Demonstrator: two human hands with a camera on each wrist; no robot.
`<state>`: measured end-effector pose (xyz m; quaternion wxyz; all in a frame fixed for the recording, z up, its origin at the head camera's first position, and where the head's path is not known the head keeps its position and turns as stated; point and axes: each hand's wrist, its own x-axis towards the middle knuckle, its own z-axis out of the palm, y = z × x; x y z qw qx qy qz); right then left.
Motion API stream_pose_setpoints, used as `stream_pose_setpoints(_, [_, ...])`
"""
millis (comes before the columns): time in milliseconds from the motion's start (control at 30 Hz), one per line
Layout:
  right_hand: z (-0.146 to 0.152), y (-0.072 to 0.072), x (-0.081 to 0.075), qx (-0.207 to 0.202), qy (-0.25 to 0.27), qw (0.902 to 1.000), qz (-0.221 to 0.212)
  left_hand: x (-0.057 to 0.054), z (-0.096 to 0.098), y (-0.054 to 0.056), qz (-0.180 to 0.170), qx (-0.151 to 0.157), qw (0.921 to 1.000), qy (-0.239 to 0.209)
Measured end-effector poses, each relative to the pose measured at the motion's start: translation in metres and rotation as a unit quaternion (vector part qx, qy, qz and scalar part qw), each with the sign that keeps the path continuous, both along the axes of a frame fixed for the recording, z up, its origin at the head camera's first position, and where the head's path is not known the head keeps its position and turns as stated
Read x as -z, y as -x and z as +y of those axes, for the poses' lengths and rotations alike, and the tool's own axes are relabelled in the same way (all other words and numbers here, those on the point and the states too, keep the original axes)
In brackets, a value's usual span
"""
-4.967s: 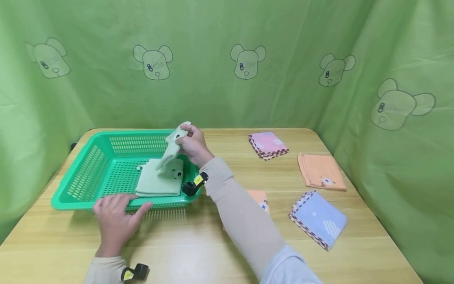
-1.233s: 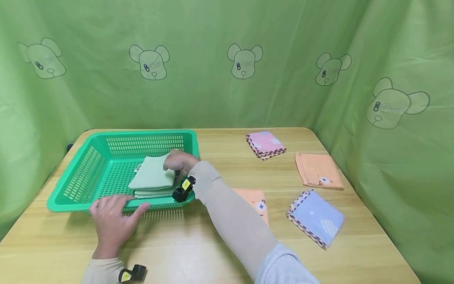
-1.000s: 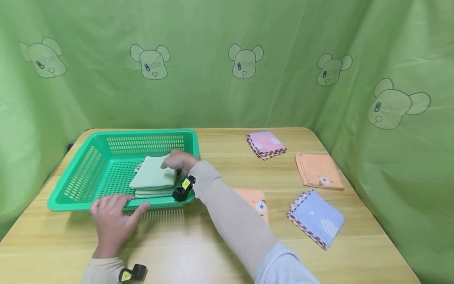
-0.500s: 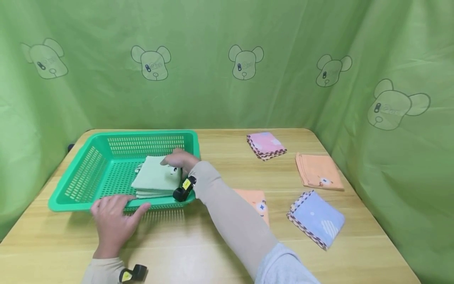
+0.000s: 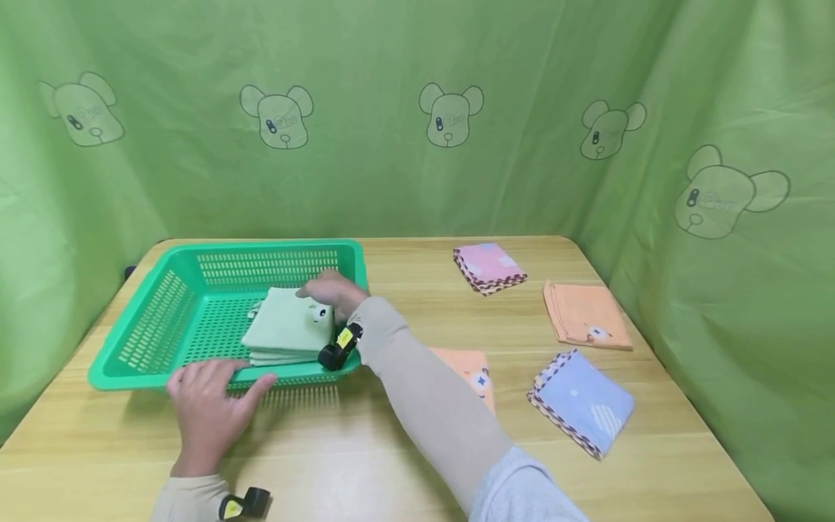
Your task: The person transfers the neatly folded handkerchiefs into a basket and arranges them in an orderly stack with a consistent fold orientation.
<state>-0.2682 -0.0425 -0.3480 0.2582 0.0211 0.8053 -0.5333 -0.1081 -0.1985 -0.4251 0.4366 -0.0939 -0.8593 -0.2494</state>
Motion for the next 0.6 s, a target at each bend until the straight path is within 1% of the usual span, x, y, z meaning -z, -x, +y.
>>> stream_pose_setpoints(67, [-0.0002, -0.0001, -0.0001, 0.009, 0.011, 0.9999, 0.002, -0.0002, -0.0003, -0.0003, 0.0, 0.0, 1.0, 0.002])
stream_pose_setpoints(200, [-0.0004, -0.001, -0.0007, 0.016, 0.017, 0.9997, 0.005, 0.0005, -0.0001, 0.0, 0.012, 0.0, 0.9999, 0.0])
stream_pose_setpoints(300, [-0.0003, -0.0016, -0.0007, 0.012, 0.024, 0.9996, 0.0, 0.0011, -0.0006, -0.0006, 0.01, -0.002, 0.9999, -0.001])
stream_pose_setpoints(400, [0.0002, -0.0013, -0.0004, 0.005, 0.031, 0.9995, -0.006, 0.0013, -0.0015, -0.0015, 0.001, -0.003, 1.0, 0.002])
stream_pose_setpoints(600, [0.0022, 0.0006, -0.0001, -0.002, 0.04, 0.9992, -0.004, 0.0007, -0.0003, 0.0006, 0.008, 0.0, 1.0, 0.005])
